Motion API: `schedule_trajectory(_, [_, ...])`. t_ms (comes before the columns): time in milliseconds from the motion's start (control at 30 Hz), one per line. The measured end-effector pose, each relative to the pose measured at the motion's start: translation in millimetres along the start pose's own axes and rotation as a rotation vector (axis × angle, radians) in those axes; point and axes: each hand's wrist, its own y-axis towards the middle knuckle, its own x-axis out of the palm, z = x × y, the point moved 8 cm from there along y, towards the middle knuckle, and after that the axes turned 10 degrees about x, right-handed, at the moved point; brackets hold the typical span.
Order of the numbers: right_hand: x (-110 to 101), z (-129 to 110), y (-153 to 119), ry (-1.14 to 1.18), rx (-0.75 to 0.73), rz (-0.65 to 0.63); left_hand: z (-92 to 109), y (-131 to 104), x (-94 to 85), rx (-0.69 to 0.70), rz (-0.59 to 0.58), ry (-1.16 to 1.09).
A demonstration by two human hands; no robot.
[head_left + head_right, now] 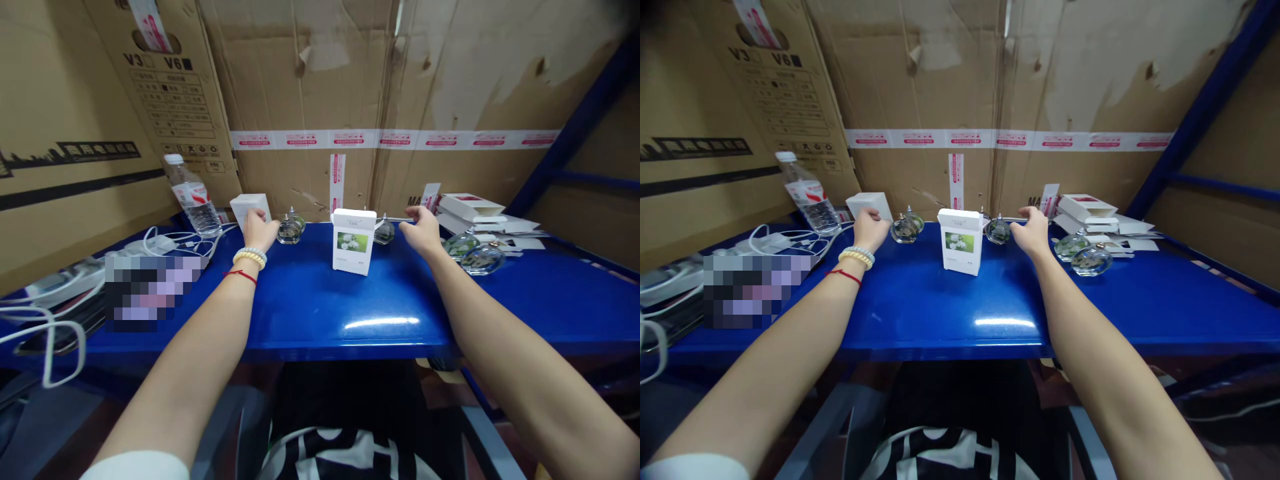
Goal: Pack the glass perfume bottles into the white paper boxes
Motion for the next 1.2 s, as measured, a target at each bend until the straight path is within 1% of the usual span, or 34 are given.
schedule_trajectory(67, [2.3,2.1,0.0,-0.031,0.038,-0.037,0.4,-4.8,13.5,0.008,-0.113,0.028])
schedule_trajectory(167, [7.0,0.3,-1.5,-0.079,0.023,-0.059,3.7,-14.9,30.6,-0.006,-0.253,0.127])
schedule_trajectory(267, [10.8,-3.2,-2.5,-0.086,-0.024,-0.054,8.4,-21.3,38.4,-0.037,-0.323,0.243])
schedule_trajectory(333, [11.5,-4.2,-2.3,-0.079,-0.043,-0.045,11.2,-22.6,39.2,-0.055,-0.349,0.290])
schedule_trajectory(400, [10.5,-4.0,-1.6,-0.074,-0.047,-0.033,11.7,-21.9,35.4,-0.081,-0.346,0.317])
schedule_trajectory(467, [8.8,-3.7,-1.1,-0.069,-0.045,-0.025,8.7,-20.4,27.9,-0.118,-0.322,0.338])
schedule_trajectory(600, [7.4,-3.5,-0.7,-0.072,-0.030,-0.031,-2.5,-18.1,12.7,-0.183,-0.270,0.352])
schedule_trajectory(700, [7.9,-3.9,-1.0,-0.069,-0.020,-0.044,-9.9,-17.2,7.2,-0.203,-0.249,0.360])
schedule_trajectory(933, [9.0,-4.2,-1.6,-0.053,0.002,-0.071,-14.9,-15.1,7.6,-0.192,-0.235,0.359])
schedule_trajectory(1067, [8.1,-7.2,-2.3,-0.054,0.008,-0.077,-13.9,-14.9,8.1,-0.185,-0.261,0.363])
schedule_trajectory(1200, [7.7,-12.2,-6.3,-0.015,0.022,-0.099,-8.9,-15.4,12.9,-0.158,-0.302,0.378])
